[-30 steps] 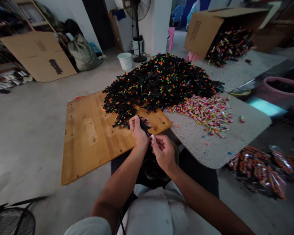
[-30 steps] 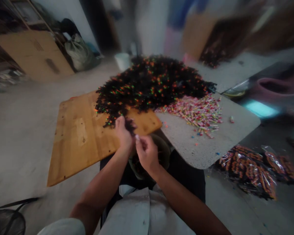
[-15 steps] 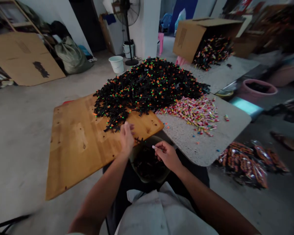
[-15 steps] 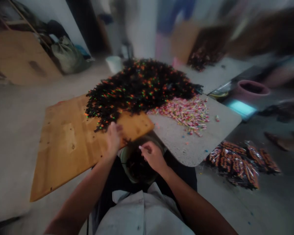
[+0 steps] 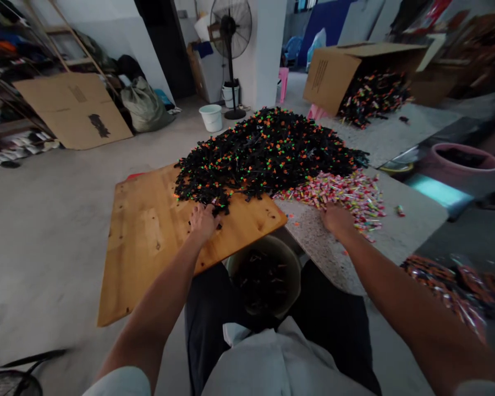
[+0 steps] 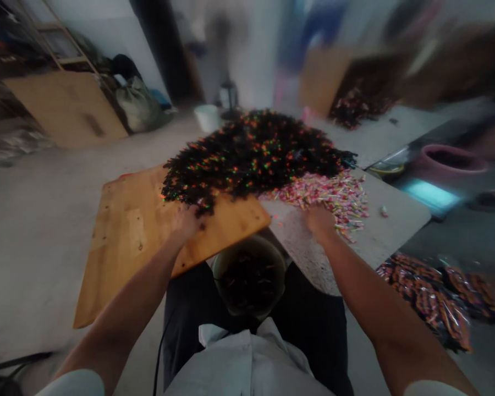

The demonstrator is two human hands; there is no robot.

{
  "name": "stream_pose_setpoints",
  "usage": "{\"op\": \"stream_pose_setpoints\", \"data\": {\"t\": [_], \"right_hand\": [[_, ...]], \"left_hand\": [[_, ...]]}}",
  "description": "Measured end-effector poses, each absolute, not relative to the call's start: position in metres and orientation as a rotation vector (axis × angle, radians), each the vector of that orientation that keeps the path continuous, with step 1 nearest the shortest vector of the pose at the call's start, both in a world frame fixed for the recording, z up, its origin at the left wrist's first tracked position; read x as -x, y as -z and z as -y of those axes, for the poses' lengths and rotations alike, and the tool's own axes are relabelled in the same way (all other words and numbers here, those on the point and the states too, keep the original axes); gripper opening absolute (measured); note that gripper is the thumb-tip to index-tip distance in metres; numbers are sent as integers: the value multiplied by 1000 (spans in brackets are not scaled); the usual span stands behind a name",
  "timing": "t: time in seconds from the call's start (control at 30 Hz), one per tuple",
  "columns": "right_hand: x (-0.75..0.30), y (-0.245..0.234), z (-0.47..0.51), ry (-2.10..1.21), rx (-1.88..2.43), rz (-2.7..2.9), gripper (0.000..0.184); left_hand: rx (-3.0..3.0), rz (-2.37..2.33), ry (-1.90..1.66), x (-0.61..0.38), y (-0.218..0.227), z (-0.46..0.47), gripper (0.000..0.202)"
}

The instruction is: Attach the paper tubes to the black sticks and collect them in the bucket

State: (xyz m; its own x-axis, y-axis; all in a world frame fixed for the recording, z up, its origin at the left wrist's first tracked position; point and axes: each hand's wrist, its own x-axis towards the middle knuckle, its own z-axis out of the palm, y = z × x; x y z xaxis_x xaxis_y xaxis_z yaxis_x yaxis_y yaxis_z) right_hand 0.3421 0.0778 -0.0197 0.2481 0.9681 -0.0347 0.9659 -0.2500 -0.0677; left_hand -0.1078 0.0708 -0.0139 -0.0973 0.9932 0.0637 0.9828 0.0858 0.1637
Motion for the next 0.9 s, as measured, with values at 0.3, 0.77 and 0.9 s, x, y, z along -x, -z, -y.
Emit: {"op": "stream_pose_setpoints", "data": {"t": [0.3,0.77,0.9], "right_hand": [[-336,28,-74,-105,2271,1678,34],[-160,-13,18,-1344,1049,1045,39],[-152,-20,22,-1335,1011,1021,38]], "left_hand": [[-2152,-2055,-770,116,-1,-73,19],[-790,-1052,-1486,19,-17,-34,50],[-730,-976,-1503,-6,-24,-17,49]]}}
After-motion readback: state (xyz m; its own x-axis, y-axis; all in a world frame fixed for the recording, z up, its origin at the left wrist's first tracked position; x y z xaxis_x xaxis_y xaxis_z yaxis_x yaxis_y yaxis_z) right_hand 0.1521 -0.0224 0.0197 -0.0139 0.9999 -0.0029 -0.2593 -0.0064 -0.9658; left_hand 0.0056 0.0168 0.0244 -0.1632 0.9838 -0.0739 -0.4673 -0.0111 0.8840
